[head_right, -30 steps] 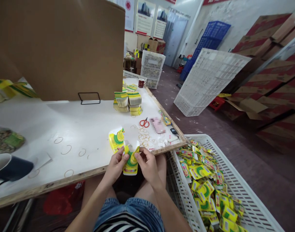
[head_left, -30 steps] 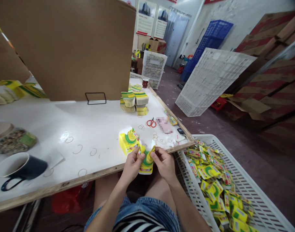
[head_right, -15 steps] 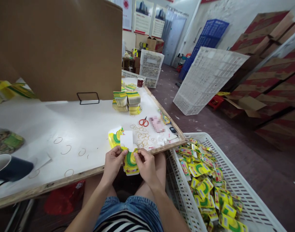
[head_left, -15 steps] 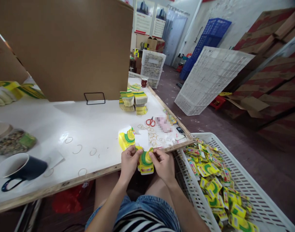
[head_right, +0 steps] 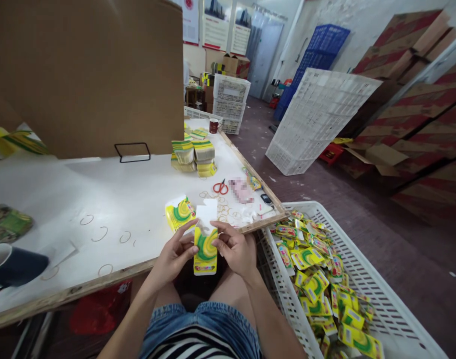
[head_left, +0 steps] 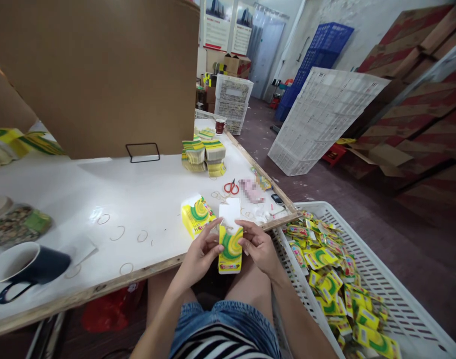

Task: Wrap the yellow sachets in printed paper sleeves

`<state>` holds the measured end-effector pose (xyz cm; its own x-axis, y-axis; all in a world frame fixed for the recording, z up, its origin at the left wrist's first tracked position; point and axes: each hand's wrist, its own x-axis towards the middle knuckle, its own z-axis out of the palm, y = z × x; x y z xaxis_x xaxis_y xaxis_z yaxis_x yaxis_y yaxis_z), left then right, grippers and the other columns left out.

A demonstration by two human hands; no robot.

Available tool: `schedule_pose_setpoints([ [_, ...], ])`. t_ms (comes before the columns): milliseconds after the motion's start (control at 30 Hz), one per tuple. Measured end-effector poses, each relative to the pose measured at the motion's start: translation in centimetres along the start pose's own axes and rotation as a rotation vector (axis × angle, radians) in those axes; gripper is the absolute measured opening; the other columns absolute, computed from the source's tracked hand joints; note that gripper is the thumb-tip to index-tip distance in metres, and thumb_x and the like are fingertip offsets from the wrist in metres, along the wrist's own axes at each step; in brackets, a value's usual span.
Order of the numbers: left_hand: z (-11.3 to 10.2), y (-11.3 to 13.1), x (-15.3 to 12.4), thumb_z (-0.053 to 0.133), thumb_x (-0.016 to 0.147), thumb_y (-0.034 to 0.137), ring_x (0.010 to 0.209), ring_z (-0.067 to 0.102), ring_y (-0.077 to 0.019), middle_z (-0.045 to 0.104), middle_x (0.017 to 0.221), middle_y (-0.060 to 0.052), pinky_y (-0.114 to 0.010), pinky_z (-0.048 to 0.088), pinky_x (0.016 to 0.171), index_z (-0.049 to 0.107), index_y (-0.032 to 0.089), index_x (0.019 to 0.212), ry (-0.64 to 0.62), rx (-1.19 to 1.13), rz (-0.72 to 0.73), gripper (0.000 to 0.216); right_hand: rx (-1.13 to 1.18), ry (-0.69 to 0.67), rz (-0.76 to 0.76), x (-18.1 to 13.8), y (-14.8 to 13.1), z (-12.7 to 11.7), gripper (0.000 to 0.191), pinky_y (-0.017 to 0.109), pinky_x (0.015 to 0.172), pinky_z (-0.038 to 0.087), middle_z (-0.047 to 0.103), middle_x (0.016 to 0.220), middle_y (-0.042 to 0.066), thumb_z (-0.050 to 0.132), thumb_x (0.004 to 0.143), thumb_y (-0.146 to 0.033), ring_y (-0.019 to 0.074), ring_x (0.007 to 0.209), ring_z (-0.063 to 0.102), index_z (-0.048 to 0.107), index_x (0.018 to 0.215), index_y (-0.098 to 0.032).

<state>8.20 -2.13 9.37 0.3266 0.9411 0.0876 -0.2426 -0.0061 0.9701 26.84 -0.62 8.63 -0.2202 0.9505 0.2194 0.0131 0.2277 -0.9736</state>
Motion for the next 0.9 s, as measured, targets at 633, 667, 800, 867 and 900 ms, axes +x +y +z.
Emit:
schedule_pose_setpoints([
  [633, -0.2, -0.3, -0.1, 0.070, 0.079, 0.029, 0.087, 0.069, -0.0224, 0.072, 0.102, -0.009, -0.032, 0.054, 0.078, 0.052, 0.020, 0.121, 0.016, -0.016, -0.068, 0.046, -0.249, 0.069, -0.199, 0.5, -0.9, -0.3, 0.030, 0.033, 0.080, 0.050, 0.066, 0.095, 0.008, 0.054, 0.091, -0.045, 0.0199, 0.090, 0.061, 0.071, 0.100, -0.022],
  [667, -0.2, -0.4, -0.1, 0.070, 0.079, 0.029, 0.083, 0.069, -0.0209, 0.072, 0.102, -0.009, -0.031, 0.054, 0.076, 0.053, 0.021, 0.119, 0.039, 0.013, -0.060, 0.044, -0.291, 0.070, -0.230, 0.5, -1.1, -0.5, 0.034, 0.034, 0.081, 0.050, 0.064, 0.097, 0.009, 0.052, 0.091, -0.048, 0.0207, 0.093, 0.060, 0.074, 0.094, -0.021],
  [800, -0.1, -0.9, 0.0, 0.068, 0.081, 0.029, 0.074, 0.069, -0.0176, 0.071, 0.106, -0.007, -0.029, 0.054, 0.071, 0.054, 0.022, 0.119, 0.145, 0.170, -0.037, 0.042, -0.266, -0.014, -0.118, 0.4, -1.7, -1.0, 0.033, 0.029, 0.068, 0.048, 0.063, 0.082, 0.004, 0.055, 0.089, -0.046, 0.0169, 0.076, 0.058, 0.072, 0.101, -0.019],
  [867, 0.0, -1.0, 0.0, 0.066, 0.082, 0.029, 0.076, 0.069, -0.0186, 0.071, 0.107, -0.008, -0.029, 0.054, 0.072, 0.054, 0.022, 0.122, 0.148, 0.213, -0.045, 0.043, -0.234, -0.055, -0.001, 0.4, -1.8, -0.7, 0.030, 0.024, 0.058, 0.045, 0.064, 0.074, 0.000, 0.065, 0.083, -0.033, 0.0136, 0.063, 0.056, 0.066, 0.109, -0.019],
  [900, 0.1, -1.0, 0.0, 0.064, 0.083, 0.029, 0.079, 0.070, -0.0194, 0.071, 0.108, -0.008, -0.030, 0.054, 0.074, 0.053, 0.022, 0.124, 0.129, 0.220, -0.053, 0.043, -0.242, -0.051, 0.041, 0.4, -1.7, -0.6, 0.033, 0.022, 0.055, 0.043, 0.064, 0.072, -0.002, 0.067, 0.079, -0.027, 0.0123, 0.059, 0.055, 0.063, 0.111, -0.019],
])
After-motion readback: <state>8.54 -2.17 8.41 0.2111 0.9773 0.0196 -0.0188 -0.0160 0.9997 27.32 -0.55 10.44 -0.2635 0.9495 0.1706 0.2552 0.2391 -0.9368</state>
